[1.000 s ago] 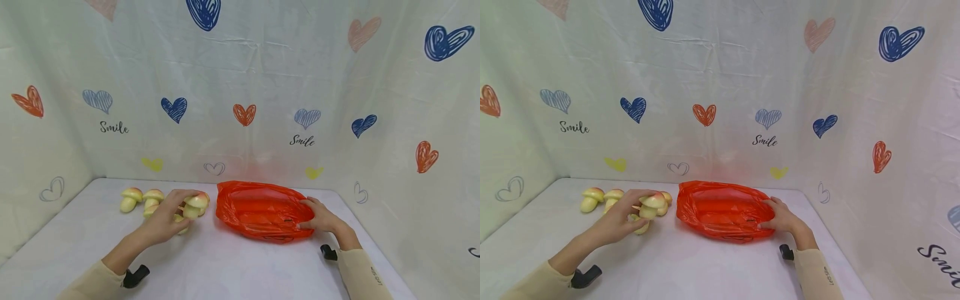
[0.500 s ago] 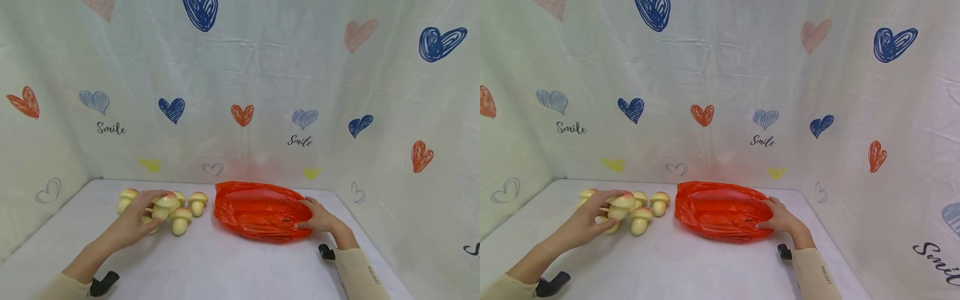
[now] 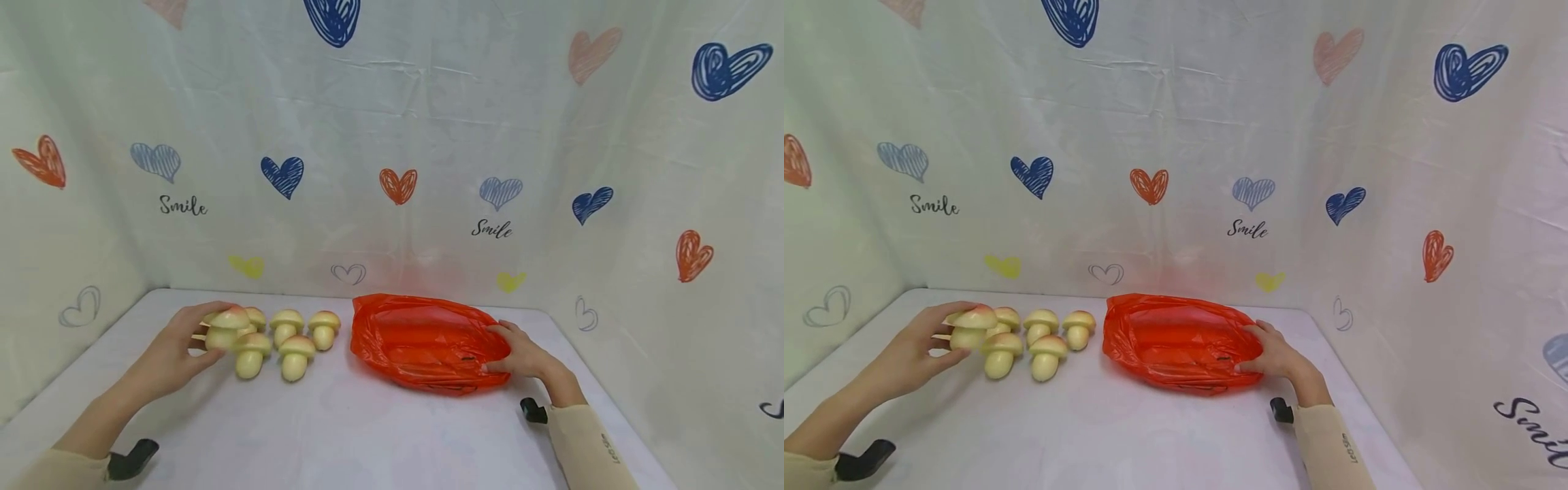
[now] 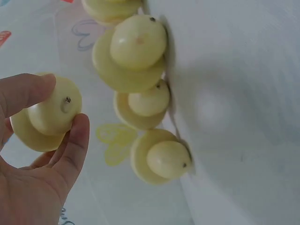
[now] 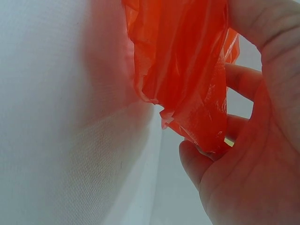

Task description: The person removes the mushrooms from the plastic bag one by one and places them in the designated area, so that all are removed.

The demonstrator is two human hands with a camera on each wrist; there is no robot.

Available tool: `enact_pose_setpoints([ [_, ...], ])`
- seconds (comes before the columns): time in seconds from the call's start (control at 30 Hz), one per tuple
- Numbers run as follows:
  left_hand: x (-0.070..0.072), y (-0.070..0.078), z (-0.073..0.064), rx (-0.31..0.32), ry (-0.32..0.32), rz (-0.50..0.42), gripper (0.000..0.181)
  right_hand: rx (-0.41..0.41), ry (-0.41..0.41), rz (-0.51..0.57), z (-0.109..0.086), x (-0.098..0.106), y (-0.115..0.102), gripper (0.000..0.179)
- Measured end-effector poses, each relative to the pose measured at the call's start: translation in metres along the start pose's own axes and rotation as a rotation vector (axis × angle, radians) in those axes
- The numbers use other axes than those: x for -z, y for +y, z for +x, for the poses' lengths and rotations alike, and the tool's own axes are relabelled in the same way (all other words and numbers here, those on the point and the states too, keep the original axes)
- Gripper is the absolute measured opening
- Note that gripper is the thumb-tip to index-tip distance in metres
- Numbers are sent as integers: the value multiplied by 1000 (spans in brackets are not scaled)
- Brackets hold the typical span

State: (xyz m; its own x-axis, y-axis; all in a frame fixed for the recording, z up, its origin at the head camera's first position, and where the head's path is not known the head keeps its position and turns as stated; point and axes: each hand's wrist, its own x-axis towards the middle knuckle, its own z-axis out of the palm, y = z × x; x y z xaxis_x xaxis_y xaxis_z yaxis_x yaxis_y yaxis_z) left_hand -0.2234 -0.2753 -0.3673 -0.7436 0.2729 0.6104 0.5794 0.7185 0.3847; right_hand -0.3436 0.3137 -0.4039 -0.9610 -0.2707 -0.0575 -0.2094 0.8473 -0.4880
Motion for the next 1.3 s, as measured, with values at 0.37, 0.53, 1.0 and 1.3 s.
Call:
enact_pose_setpoints([
  [0.37,6,-24,-9,106,-48,12,72,17,4,-29,1,0,1,88],
  [0.53,8,-30,-12,175,-118,13,71,47,9,-33,0,2,-1,87],
  [1.0,4,-42,-17,248,-245,20,70,38,1,-27,-2,1,-4,86],
  [1.3,2,-45,-17,262,-291,13,71,32,0,-28,-2,2,-5,86],
])
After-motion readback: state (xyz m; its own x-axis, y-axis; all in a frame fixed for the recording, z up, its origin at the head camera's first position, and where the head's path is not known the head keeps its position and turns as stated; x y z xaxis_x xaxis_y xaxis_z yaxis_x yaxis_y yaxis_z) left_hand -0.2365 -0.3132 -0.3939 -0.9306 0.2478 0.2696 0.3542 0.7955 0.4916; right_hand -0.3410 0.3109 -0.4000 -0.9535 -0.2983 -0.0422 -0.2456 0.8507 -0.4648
